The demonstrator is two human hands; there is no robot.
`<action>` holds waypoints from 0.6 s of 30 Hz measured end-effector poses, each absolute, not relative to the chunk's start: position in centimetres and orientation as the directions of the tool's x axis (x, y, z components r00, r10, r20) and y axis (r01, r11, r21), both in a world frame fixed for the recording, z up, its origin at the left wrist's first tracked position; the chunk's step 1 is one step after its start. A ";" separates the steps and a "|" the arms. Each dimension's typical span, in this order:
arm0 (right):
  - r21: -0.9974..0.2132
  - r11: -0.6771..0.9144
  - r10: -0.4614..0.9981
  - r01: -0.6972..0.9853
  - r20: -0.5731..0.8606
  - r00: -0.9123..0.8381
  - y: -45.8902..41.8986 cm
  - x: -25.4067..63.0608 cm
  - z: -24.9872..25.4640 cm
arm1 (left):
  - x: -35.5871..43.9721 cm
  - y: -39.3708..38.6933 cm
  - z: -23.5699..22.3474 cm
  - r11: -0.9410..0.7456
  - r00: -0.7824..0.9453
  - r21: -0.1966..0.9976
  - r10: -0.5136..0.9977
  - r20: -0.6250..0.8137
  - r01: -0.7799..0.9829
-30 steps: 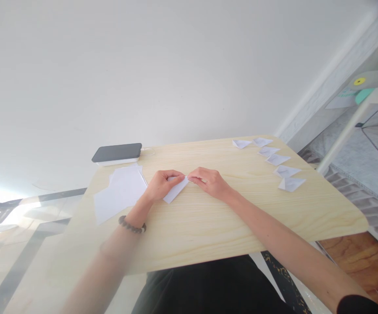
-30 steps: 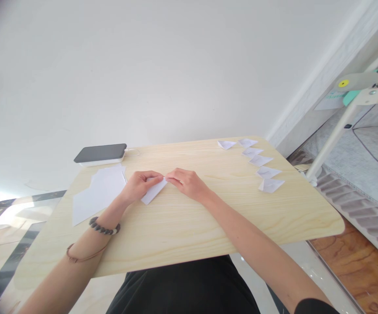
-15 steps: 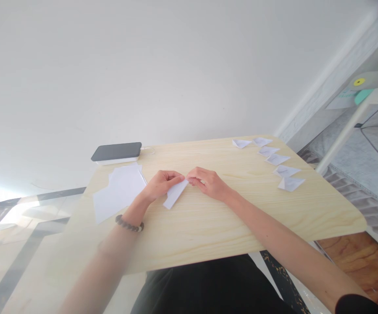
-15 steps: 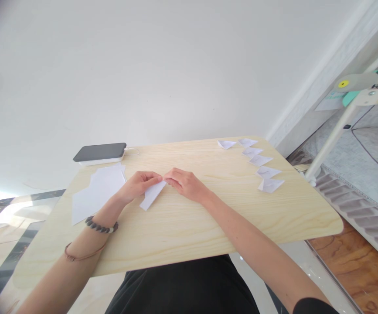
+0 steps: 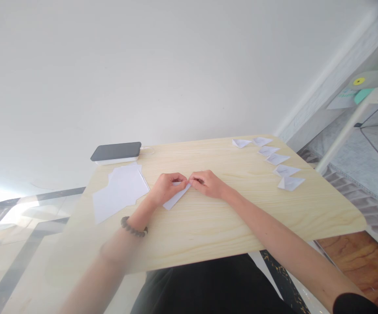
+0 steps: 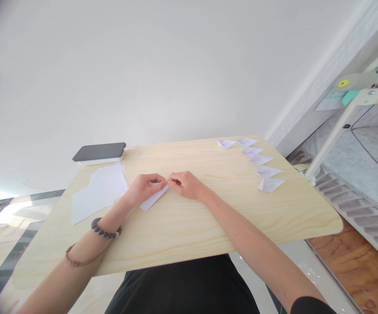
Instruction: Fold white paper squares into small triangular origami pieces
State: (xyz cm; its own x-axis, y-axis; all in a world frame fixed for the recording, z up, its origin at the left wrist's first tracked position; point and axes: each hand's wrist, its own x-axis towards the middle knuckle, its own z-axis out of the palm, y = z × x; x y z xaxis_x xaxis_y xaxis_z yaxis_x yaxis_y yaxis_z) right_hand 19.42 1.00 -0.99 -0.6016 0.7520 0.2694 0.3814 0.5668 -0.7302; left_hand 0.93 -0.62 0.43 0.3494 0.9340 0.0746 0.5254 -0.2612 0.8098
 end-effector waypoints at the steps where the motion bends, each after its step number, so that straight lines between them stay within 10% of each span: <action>1: -0.740 0.553 0.758 0.383 0.256 -0.600 1.0 19.4 -1.0 | 0.9 -0.6 0.4 -0.258 0.355 0.814 0.932 0.069 0.520; 18: -0.860 0.377 0.763 0.343 0.078 -0.642 1.0 19.7 -0.2 | 0.2 -0.3 0.7 -0.187 0.408 0.872 0.913 -0.016 0.453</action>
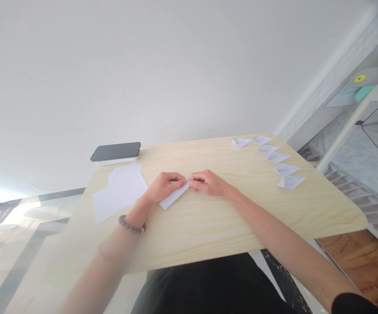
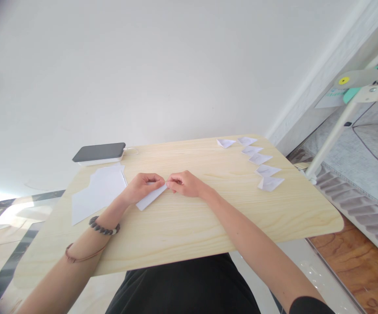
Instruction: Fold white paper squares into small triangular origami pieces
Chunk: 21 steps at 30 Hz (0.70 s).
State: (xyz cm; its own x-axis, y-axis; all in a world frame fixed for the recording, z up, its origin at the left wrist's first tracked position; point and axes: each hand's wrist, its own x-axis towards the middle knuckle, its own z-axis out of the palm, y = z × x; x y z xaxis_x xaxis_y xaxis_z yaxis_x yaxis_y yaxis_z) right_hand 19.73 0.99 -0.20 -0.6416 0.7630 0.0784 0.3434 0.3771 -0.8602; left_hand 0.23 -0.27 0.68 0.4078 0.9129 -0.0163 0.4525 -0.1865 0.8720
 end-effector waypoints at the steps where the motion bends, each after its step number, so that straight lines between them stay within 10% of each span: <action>1: -0.855 0.382 0.764 0.350 0.080 -0.640 1.0 19.7 -0.2 | 0.3 -0.3 0.7 -0.184 0.409 0.872 0.913 -0.020 0.454; 21: -0.843 0.394 0.733 0.366 0.048 -0.679 1.1 20.0 0.0 | 0.3 -0.4 0.9 -0.205 0.420 0.850 0.907 -0.021 0.485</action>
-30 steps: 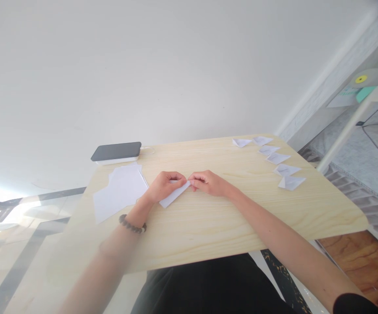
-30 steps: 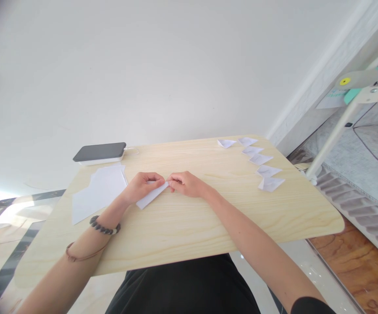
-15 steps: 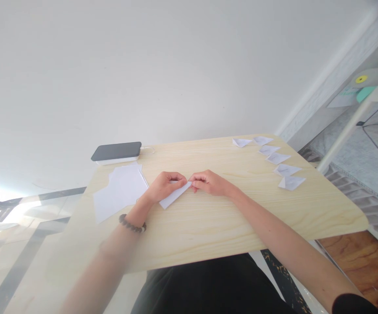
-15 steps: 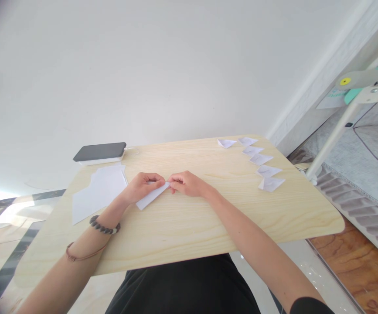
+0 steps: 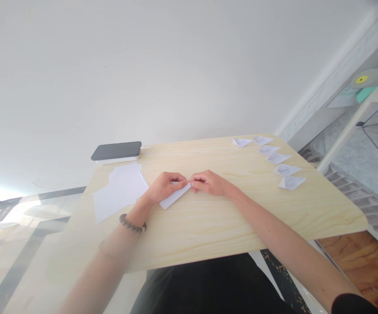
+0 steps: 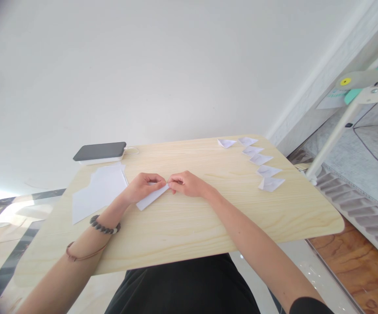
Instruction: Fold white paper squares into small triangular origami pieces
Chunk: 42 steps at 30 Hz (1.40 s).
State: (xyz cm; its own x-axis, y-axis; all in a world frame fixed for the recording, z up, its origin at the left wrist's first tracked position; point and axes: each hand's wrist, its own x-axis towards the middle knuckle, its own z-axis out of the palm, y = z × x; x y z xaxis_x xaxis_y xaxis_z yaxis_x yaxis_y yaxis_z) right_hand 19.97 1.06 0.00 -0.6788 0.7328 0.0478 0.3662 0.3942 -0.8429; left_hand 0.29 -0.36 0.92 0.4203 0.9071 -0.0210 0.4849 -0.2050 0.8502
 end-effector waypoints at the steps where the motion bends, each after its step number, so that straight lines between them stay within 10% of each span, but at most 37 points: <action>1: -0.844 0.392 0.730 0.366 0.043 -0.683 1.1 20.1 0.1 | 0.3 -0.4 1.0 -0.207 0.421 0.850 0.907 -0.019 0.485; 42: -0.847 0.369 0.749 0.383 0.027 -0.662 1.2 19.9 -0.3 | 0.1 -0.1 0.2 -0.204 0.415 0.848 0.910 -0.020 0.488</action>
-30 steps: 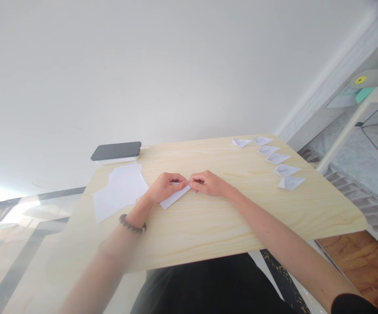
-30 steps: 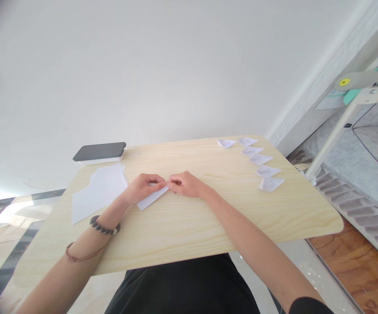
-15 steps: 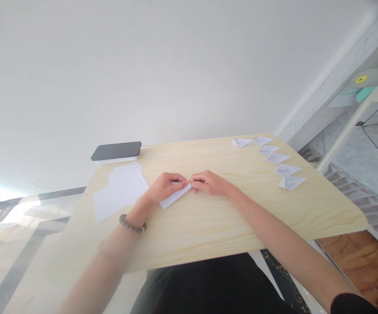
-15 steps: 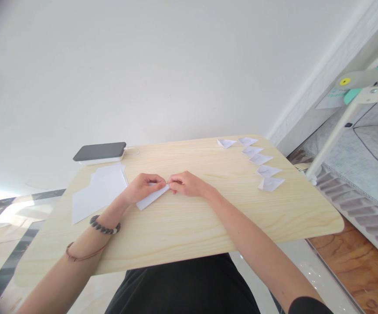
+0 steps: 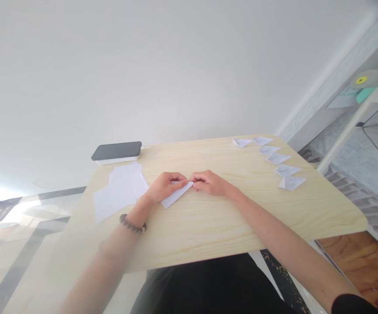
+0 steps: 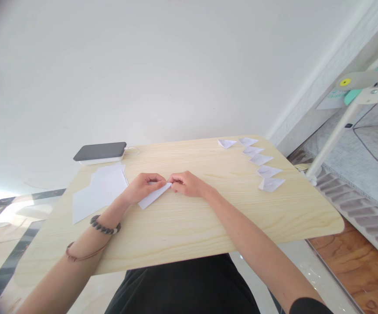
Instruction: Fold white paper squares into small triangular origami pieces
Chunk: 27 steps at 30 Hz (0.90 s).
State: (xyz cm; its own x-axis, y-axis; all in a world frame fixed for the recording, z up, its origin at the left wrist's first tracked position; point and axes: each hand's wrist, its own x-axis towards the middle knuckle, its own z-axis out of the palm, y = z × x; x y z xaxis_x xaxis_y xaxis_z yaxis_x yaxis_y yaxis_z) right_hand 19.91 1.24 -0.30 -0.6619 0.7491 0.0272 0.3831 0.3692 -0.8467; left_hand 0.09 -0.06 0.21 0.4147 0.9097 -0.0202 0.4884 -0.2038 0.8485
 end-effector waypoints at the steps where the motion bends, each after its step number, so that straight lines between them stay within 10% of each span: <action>1: -0.848 0.372 0.748 0.377 0.034 -0.663 1.2 19.9 -0.3 | 0.1 0.0 0.2 -0.204 0.412 0.847 0.911 -0.020 0.491; 15: -0.730 0.452 0.892 0.513 0.381 -0.243 2.2 20.7 -1.1 | 0.0 0.7 -0.3 -0.124 0.292 0.966 0.955 0.054 0.225; 27: -0.769 0.474 0.875 0.430 0.353 -0.332 2.0 20.4 -1.5 | 0.0 0.7 -1.0 -0.267 0.234 0.914 0.952 0.200 0.305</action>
